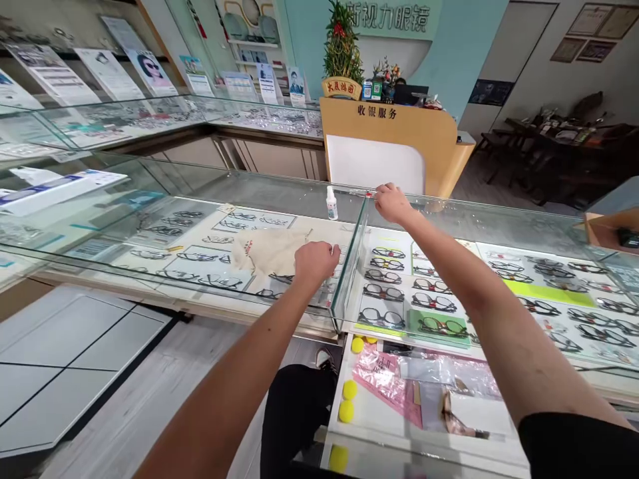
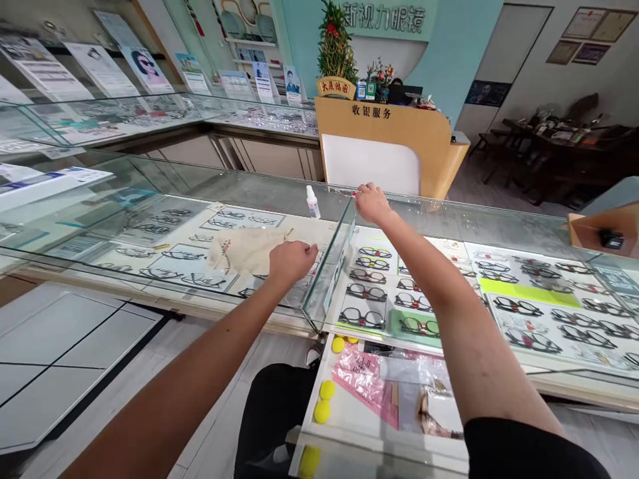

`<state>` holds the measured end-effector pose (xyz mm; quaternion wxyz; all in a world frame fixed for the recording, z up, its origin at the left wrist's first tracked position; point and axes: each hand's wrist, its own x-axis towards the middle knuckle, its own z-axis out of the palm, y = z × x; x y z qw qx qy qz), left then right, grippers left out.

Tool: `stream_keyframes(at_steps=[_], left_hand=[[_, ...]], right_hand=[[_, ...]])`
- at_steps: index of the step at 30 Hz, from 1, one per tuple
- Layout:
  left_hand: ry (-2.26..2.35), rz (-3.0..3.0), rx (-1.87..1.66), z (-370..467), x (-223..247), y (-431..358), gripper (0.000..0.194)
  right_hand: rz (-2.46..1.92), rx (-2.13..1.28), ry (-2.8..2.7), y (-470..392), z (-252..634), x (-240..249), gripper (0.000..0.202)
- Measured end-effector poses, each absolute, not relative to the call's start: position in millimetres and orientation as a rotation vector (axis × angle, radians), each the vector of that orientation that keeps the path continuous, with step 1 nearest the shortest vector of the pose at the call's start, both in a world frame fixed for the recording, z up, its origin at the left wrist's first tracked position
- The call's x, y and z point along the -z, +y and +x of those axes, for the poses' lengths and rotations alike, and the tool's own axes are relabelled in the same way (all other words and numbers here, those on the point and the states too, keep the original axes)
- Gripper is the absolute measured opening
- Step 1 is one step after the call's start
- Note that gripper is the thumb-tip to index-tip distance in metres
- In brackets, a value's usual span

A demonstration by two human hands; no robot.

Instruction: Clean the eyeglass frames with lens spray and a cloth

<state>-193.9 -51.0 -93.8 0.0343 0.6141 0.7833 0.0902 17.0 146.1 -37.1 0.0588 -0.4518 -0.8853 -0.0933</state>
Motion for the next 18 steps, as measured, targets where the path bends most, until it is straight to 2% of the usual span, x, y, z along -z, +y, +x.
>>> stream_keyframes(at_steps=[8, 18], left_hand=[[2.406, 1.883, -0.265, -193, 93, -55, 0.059], [2.403, 1.863, -0.277, -193, 96, -53, 0.06]], right_hand=[[-1.459, 0.191, -2.685, 232, -37, 89, 0.05], [-1.536, 0.165, -2.699, 246, -36, 89, 0.05]])
